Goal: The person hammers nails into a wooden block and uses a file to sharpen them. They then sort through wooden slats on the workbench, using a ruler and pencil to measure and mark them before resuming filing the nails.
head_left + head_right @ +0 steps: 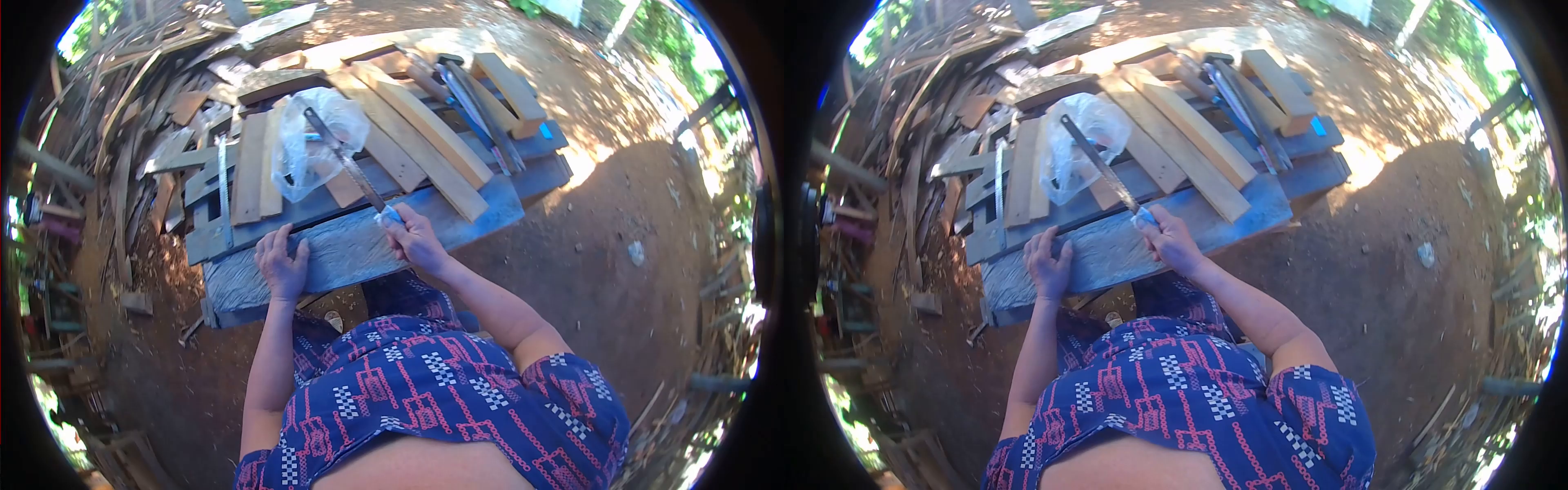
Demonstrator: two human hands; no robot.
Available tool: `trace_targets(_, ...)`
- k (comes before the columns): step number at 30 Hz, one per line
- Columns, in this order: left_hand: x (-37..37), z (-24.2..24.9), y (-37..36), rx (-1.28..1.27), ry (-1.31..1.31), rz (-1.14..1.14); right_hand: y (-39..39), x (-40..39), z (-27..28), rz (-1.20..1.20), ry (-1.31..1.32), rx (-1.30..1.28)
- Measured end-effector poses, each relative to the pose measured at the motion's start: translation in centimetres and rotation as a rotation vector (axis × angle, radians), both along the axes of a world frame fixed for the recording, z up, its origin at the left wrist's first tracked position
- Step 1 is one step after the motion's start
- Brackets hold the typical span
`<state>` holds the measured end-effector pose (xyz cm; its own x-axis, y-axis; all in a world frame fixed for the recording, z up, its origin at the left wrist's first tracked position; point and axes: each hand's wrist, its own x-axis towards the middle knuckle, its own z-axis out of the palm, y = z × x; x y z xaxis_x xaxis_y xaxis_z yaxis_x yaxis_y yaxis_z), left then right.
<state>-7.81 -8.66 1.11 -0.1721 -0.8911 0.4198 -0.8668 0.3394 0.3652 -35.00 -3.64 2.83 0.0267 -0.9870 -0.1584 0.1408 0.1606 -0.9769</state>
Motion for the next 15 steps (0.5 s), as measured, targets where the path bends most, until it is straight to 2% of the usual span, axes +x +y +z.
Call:
trace_targets(3, -1.3, 0.6, 0.4, 0.078, 0.060, 0.028, 0.0, -0.1, -0.4, 0.003, -0.006, -0.038)
trace_targets(5, -3.3, 1.5, 1.2, 0.008, 0.156, -0.135, 0.1, -0.1, -0.2, -0.004, 0.006, -0.021)
trace_targets(6, -4.4, 2.0, 1.7, 0.010, 0.157, -0.136, 0.2, -0.1, -0.1, 0.010, 0.015, -0.008)
trace_targets(8, -7.0, 2.8, 2.5, 0.454, 0.682, -0.278, 0.3, -0.2, -0.1, 0.016, 0.017, -0.006)
trace_targets(9, -7.9, 2.9, 2.6, 0.448, 0.684, -0.271, 0.3, -0.1, -0.1, 0.022, 0.016, -0.006)
trace_targets(11, -9.2, 3.1, 2.3, 0.686, 0.939, -0.373, 0.3, -0.1, 0.0, 0.037, 0.009, -0.024)
trace_targets(15, -10.5, 3.1, 1.6, 0.796, 1.111, -0.347, 0.1, -0.2, -0.8, 0.054, 0.052, -0.100)
